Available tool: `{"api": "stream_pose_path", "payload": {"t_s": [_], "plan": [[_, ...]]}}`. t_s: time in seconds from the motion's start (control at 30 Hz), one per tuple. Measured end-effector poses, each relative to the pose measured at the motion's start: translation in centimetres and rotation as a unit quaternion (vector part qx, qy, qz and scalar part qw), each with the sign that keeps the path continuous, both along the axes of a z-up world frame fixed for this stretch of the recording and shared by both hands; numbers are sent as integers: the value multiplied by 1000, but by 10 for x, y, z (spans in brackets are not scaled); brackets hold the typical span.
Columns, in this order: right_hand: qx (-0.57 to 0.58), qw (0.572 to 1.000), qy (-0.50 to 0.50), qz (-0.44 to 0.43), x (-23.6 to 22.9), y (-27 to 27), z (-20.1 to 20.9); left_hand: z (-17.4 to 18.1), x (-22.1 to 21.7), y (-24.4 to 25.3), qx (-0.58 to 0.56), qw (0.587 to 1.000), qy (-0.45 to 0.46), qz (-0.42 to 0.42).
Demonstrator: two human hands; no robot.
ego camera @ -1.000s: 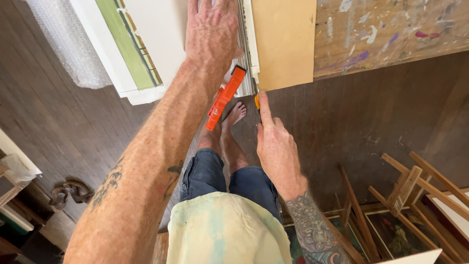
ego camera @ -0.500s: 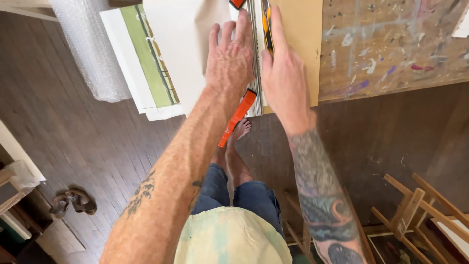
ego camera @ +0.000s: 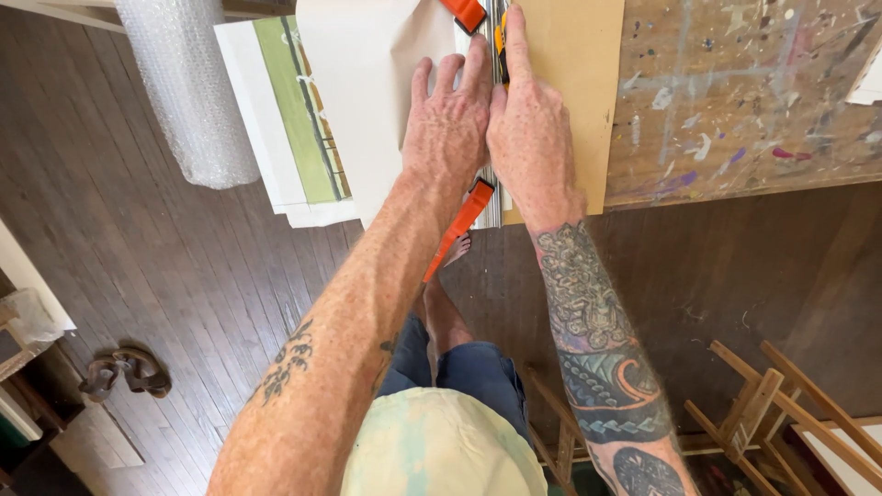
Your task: The person uses a utility knife and a straight edge guide to precisely cut material on a workbench in a workshop.
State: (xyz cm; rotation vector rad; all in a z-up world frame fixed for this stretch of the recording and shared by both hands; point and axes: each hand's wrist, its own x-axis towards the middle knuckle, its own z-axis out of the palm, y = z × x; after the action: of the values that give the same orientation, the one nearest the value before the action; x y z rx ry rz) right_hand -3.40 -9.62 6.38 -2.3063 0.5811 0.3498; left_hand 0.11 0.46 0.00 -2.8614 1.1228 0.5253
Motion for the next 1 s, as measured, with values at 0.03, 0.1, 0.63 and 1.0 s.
{"api": "stream_pose_path", "payload": {"t_s": [0.03,0.1,0.63,1.0], "plan": [[-8,1000,12,-2,-2,0,-2,-1,-1,0,-13,1000,-11,-3],[-16,1000,24,-3,-4,1,-1,1,-2,-1,-25,999,-21,-5],[-29,998,40,31,-56,16,22,8,1,-6,69,996,-41,-27],[-59,993,88,50,-125,34,37,-10,2,-5,79,996,-14,-38]]}}
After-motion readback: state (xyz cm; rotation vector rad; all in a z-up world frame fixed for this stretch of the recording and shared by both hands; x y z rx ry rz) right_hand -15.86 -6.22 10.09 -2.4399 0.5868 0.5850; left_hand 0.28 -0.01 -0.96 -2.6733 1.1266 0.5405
